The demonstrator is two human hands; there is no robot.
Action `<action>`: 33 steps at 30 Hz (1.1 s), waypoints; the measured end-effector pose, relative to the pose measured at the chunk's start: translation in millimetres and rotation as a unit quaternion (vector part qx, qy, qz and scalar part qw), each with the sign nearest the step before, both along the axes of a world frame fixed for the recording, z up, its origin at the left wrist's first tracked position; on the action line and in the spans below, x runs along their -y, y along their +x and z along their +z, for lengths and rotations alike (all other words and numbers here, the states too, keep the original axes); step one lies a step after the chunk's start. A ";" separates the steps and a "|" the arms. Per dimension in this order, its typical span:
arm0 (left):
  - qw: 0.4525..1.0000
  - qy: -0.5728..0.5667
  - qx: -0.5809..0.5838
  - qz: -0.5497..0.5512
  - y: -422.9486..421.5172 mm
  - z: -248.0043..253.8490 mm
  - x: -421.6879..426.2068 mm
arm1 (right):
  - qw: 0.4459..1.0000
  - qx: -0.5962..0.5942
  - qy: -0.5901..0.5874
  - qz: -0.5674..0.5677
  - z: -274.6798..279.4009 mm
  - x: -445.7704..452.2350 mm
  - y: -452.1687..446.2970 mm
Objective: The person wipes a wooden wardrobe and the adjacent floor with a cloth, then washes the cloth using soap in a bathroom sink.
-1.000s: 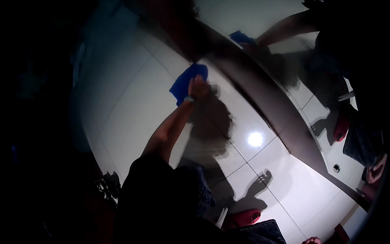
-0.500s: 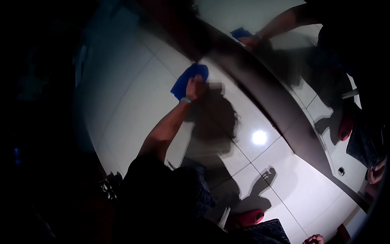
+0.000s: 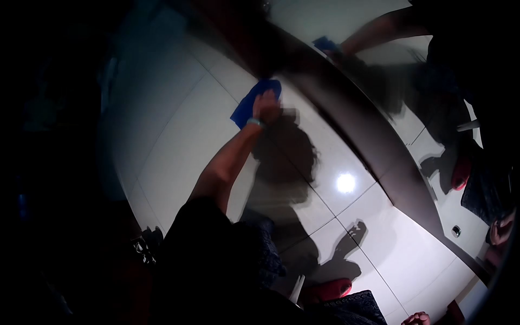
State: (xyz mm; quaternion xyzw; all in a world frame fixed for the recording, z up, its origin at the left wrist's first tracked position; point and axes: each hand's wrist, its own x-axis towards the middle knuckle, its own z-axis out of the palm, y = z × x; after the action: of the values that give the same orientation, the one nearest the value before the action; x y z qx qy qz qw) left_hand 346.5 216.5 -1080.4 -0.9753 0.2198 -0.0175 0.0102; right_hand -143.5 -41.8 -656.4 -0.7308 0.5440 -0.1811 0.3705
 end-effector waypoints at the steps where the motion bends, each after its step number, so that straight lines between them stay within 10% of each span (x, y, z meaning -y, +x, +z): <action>1: 0.998 -0.023 0.056 -0.014 -1.8 -19.8 -12.1 | 0.999 -0.007 0.014 -0.036 -2.1 0.9 -4.9; 13: 0.997 0.028 0.042 0.056 17.2 21.5 52.7 | 0.999 -0.006 0.020 0.026 -5.1 4.8 -9.1; 15: 0.983 0.106 -0.152 0.012 9.3 55.2 74.1 | 0.999 -0.012 0.017 0.033 -3.8 4.4 -7.5; 17: 0.996 0.015 -0.093 -0.001 -5.4 34.7 77.9 | 0.999 -0.016 0.021 0.031 -3.6 3.4 -4.5; 20: 0.980 0.165 -0.006 -0.112 -47.8 -3.5 94.7 | 0.996 -0.016 0.043 0.082 -1.3 6.4 -13.4; 27: 0.991 0.106 -0.071 -0.029 -27.9 14.1 96.5 | 0.998 -0.036 0.026 0.047 10.4 -7.5 6.4; 28: 0.994 -0.068 -0.015 0.084 -12.0 -11.9 95.0 | 0.998 -0.024 0.020 0.051 5.4 -7.1 7.0; 30: 0.975 0.102 -0.195 -0.021 21.4 33.7 92.1 | 0.998 -0.008 0.013 0.056 0.4 -1.3 -0.7; 33: 0.976 0.094 -0.149 0.127 41.2 39.3 94.4 | 0.998 0.018 0.018 0.055 -6.4 8.9 -31.4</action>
State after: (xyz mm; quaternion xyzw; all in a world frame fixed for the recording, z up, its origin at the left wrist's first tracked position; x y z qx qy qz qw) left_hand 387.7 122.1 -1041.1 -0.9817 0.0935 0.1501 0.0713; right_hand -174.9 -50.8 -662.8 -0.7493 0.4997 -0.1643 0.4024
